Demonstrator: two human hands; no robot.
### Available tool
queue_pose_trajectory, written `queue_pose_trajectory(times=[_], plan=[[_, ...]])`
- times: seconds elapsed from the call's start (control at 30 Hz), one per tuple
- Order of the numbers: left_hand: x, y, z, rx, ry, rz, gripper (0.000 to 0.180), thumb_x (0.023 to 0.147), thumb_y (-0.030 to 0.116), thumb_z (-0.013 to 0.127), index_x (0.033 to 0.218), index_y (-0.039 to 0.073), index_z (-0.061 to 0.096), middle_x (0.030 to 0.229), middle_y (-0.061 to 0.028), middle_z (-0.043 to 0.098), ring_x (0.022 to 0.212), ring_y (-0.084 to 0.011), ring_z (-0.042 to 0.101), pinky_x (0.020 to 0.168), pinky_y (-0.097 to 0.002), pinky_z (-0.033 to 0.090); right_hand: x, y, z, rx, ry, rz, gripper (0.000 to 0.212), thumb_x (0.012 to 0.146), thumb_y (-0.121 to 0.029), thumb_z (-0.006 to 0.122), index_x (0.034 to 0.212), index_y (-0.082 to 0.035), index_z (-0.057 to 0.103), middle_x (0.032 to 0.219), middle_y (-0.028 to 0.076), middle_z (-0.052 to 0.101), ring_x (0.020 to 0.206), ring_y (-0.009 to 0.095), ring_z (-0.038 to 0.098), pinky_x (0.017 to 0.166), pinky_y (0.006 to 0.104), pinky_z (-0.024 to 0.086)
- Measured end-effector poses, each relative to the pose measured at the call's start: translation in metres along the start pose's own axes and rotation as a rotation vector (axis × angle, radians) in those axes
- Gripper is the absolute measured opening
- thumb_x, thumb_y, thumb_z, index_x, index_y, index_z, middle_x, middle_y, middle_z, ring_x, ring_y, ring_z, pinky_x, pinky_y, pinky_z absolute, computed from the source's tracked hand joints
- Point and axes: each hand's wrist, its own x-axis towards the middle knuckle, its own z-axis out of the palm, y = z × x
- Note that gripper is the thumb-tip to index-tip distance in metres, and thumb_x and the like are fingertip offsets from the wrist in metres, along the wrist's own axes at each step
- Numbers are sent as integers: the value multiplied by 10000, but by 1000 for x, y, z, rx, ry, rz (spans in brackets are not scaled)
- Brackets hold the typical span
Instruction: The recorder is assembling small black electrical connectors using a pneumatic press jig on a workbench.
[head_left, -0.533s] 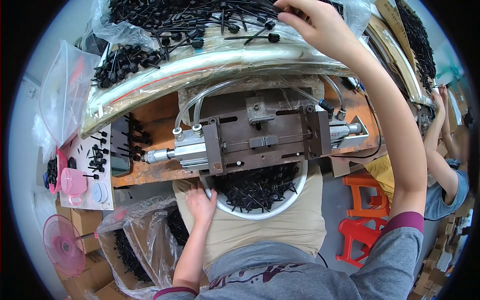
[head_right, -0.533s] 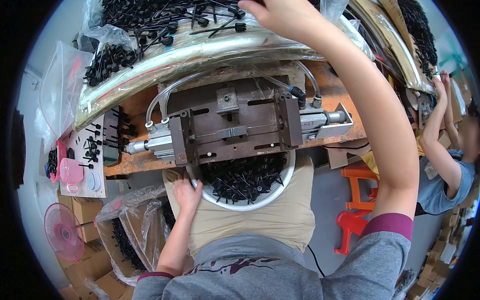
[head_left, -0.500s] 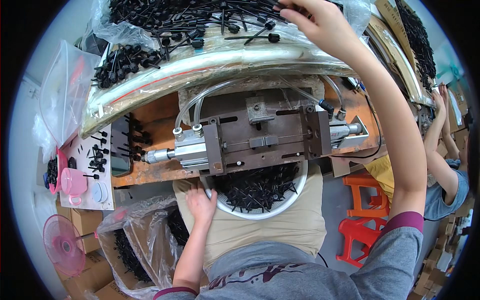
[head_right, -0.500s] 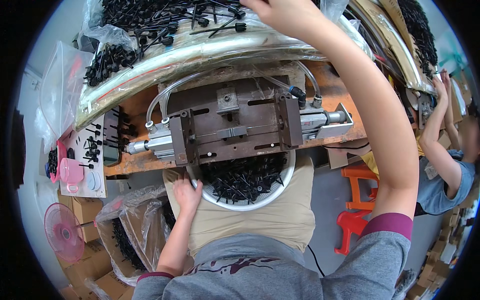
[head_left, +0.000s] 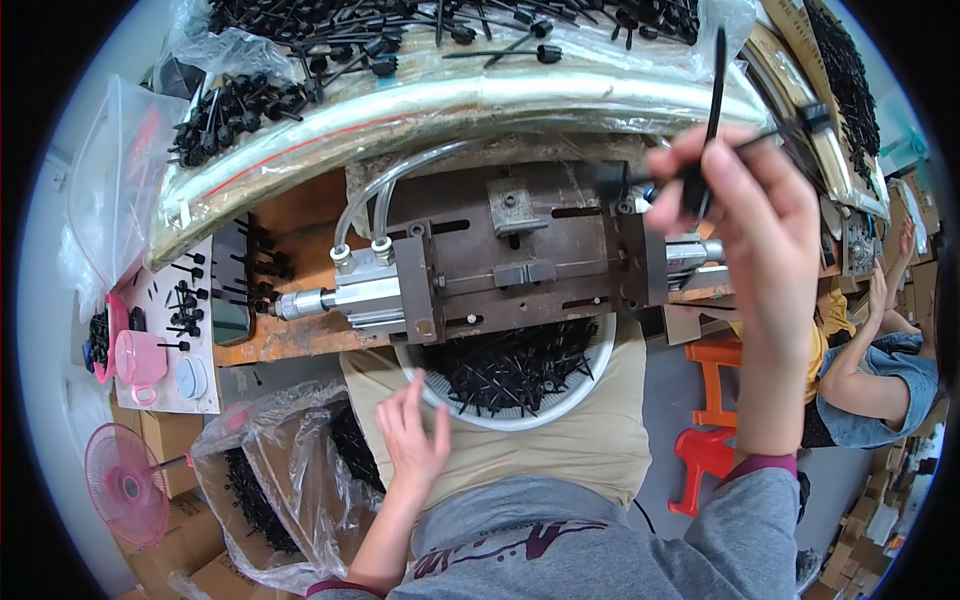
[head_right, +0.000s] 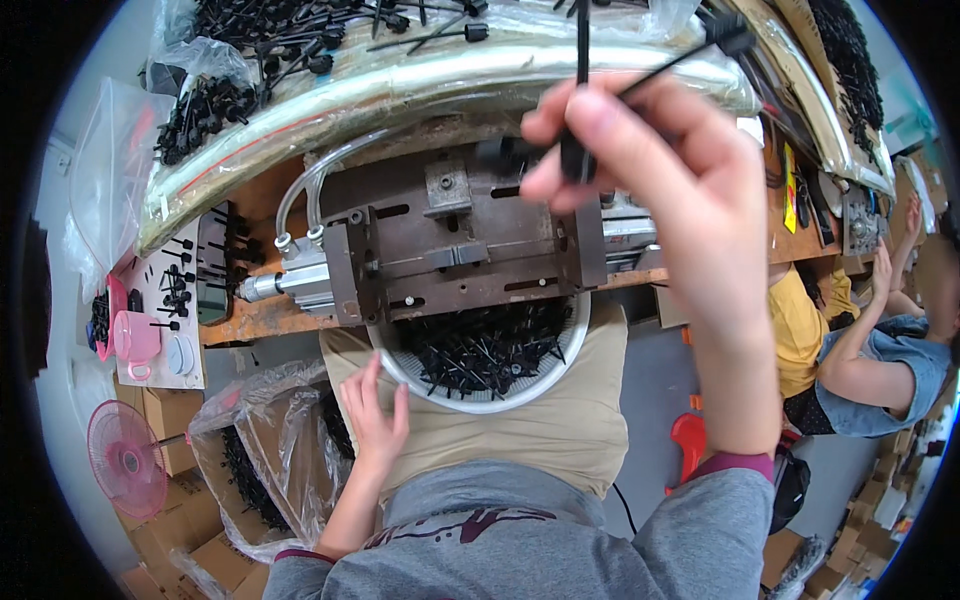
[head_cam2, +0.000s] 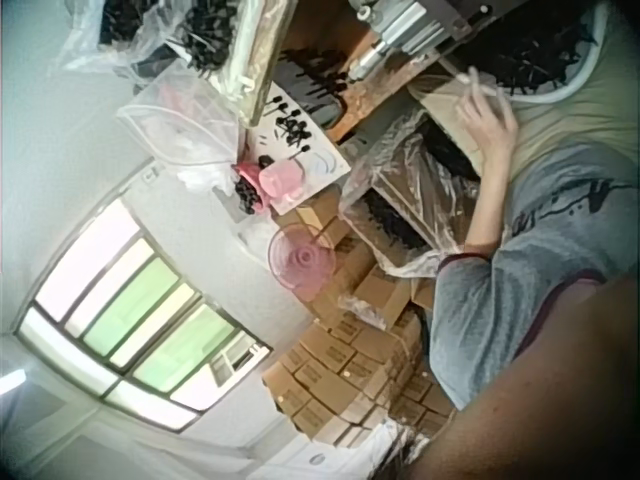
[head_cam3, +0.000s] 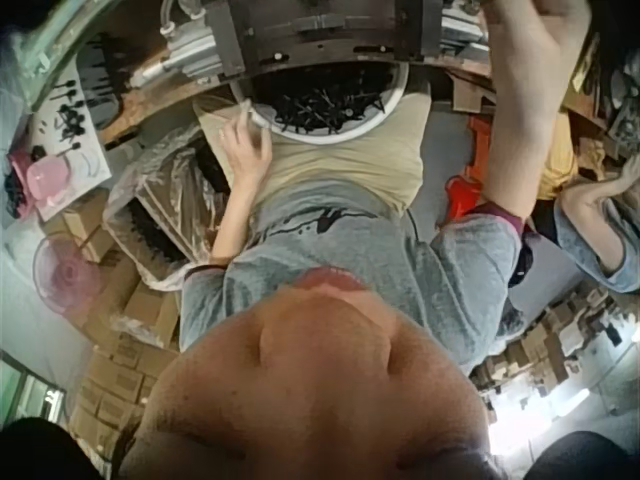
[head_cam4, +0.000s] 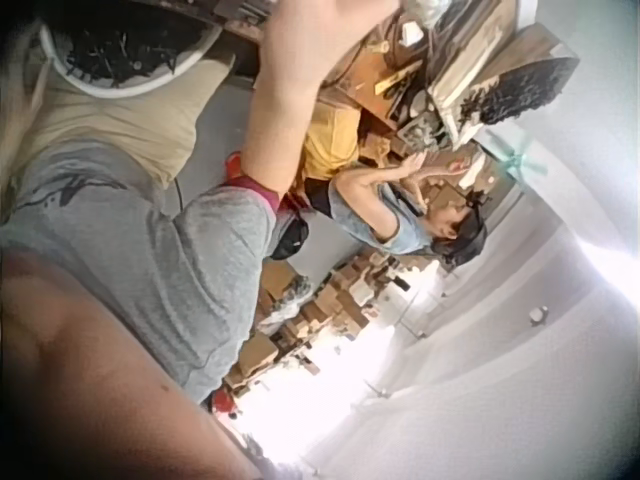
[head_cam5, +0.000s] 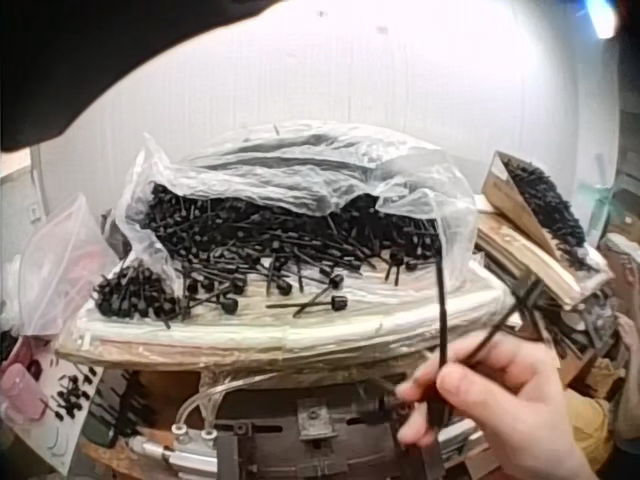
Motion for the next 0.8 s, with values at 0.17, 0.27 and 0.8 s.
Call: queue_pose_trajectory(times=[0.17,0.27,0.8], plan=[[54,83,-62,-132,40,406,481,728,142,788,1188,76,662,987,-21,614,841,-187,535,770,-323,389,-63,26,26,348,-28,270,161,940,-21,607,1065,80,623,969,183,693,828,238,714,740,321,589],[84,114,-70,-194,114,487,506,683,134,831,1157,90,660,999,-27,626,862,-189,561,756,-333,407,-81,44,46,409,-51,373,157,928,27,609,1067,94,633,998,177,697,882,216,702,789,310,581],[112,112,-52,-293,23,420,393,635,42,815,1019,25,728,910,-82,659,820,-240,651,735,-351,537,-104,67,44,259,103,289,176,979,-67,563,1084,55,636,952,151,704,732,155,688,636,251,546]])
